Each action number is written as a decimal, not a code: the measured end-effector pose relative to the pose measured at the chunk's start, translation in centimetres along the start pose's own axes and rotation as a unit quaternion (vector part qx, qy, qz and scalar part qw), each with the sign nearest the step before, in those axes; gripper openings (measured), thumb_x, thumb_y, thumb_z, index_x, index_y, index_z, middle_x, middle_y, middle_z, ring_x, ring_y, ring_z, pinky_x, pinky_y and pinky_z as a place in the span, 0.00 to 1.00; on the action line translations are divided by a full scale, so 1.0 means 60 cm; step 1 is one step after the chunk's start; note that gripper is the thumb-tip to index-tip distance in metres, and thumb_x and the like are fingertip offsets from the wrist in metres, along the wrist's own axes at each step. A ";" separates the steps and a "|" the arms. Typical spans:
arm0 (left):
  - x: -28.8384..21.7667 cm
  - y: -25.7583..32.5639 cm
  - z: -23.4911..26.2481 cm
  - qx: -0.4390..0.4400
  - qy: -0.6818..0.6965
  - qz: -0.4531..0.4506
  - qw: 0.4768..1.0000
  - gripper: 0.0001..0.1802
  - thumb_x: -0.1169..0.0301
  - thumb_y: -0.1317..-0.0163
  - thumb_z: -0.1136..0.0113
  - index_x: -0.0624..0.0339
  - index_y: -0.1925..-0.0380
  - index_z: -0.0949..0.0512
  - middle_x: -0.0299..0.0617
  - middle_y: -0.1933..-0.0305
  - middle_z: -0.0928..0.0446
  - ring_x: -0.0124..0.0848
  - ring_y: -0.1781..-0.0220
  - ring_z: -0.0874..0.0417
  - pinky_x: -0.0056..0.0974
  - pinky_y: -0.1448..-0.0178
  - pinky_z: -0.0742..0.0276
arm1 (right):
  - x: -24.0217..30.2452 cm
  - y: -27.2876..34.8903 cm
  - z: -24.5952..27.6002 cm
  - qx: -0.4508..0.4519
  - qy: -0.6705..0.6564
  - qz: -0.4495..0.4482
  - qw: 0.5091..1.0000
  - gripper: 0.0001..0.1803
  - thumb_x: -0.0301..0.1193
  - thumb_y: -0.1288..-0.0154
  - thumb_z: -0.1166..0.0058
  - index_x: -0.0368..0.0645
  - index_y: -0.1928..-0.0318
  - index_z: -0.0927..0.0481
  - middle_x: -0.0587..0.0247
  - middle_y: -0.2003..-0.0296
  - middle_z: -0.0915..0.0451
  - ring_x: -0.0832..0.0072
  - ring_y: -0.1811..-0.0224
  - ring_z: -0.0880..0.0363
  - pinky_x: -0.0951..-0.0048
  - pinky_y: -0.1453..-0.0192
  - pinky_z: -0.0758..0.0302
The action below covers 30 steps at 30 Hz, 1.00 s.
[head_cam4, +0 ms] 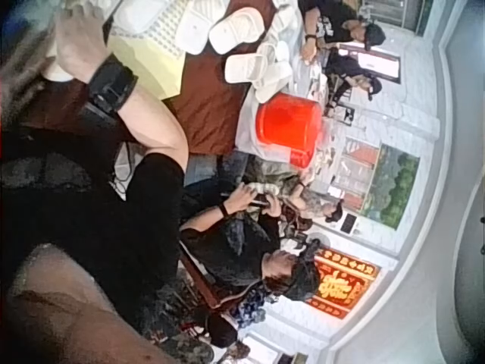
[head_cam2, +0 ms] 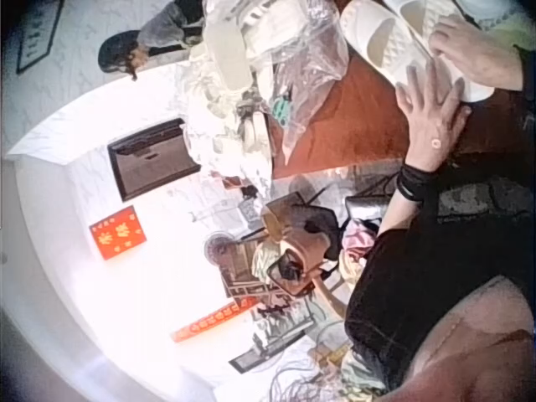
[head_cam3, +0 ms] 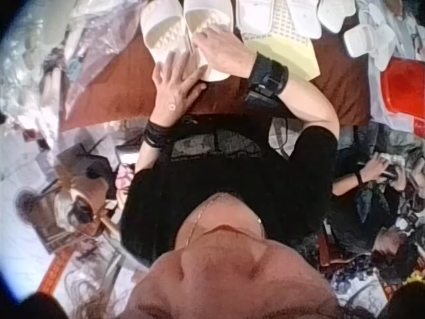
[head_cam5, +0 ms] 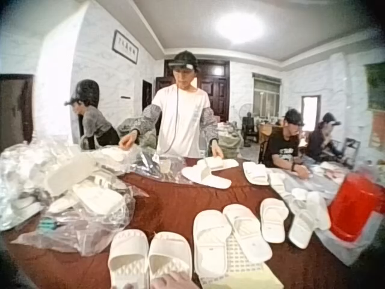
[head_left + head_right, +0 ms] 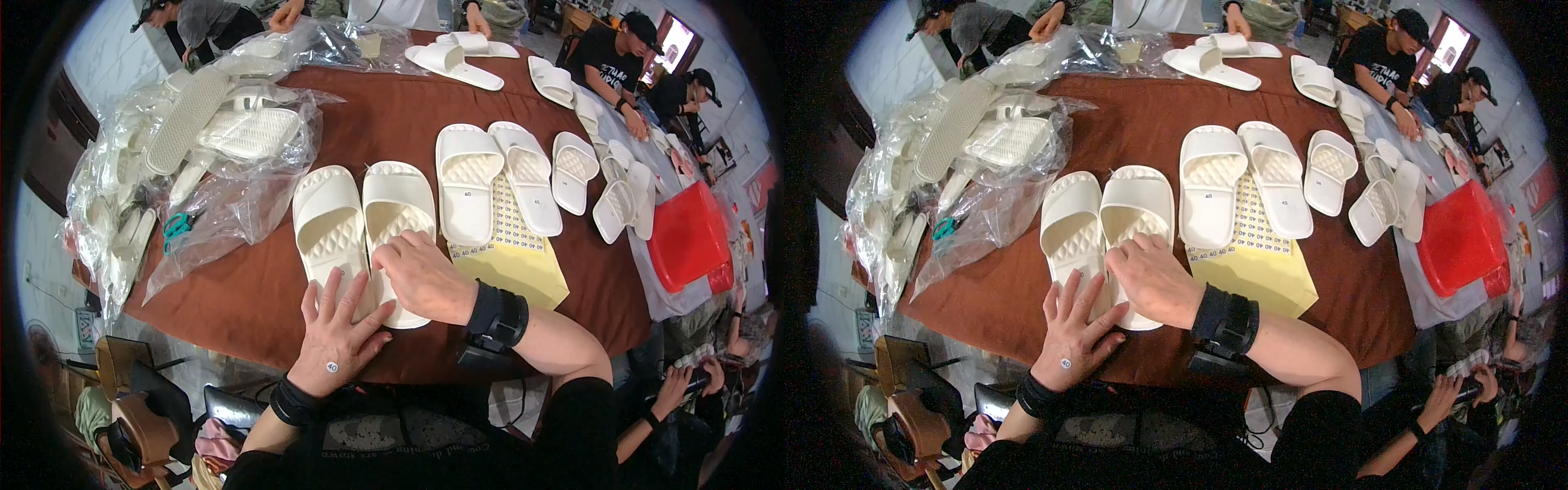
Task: Applying small circular labels to the inside of white foam slippers and organizing them on a table for production.
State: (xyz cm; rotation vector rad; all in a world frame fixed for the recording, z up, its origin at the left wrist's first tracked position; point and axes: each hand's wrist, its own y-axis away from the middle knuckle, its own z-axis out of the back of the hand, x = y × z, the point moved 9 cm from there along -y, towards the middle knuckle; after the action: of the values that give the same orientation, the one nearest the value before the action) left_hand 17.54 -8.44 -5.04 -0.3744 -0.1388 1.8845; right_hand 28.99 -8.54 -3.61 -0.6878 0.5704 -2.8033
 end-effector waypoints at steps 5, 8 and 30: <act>0.001 -0.001 -0.002 0.000 0.001 0.000 1.000 0.27 0.57 0.45 0.32 0.38 0.43 0.22 0.48 0.29 0.38 0.58 0.28 0.42 0.66 0.30 0.49 | -0.004 0.000 -0.004 -0.002 -0.019 0.007 1.000 0.14 0.18 0.47 0.51 0.42 0.59 0.28 0.56 0.62 0.26 0.56 0.57 0.30 0.58 0.48 0.34; 0.000 -0.001 -0.001 0.002 0.002 0.002 1.000 0.27 0.56 0.45 0.32 0.37 0.43 0.22 0.48 0.29 0.38 0.57 0.28 0.42 0.66 0.30 0.49 | -0.008 0.003 -0.003 -0.020 -0.040 0.016 0.999 0.12 0.18 0.45 0.51 0.41 0.59 0.29 0.56 0.61 0.25 0.56 0.56 0.29 0.58 0.48 0.33; 0.001 0.001 -0.001 0.002 0.000 0.006 1.000 0.27 0.56 0.45 0.33 0.36 0.42 0.22 0.47 0.29 0.38 0.56 0.26 0.43 0.64 0.28 0.50 | -0.044 0.005 0.019 -0.017 -0.160 -0.056 0.985 0.09 0.21 0.40 0.50 0.41 0.58 0.30 0.55 0.63 0.24 0.54 0.57 0.27 0.56 0.49 0.32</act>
State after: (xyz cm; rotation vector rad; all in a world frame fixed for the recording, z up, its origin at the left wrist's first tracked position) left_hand 17.50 -8.42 -5.09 -0.3724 -0.1339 1.8957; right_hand 31.87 -8.45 -3.90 -1.1807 0.5317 -2.7024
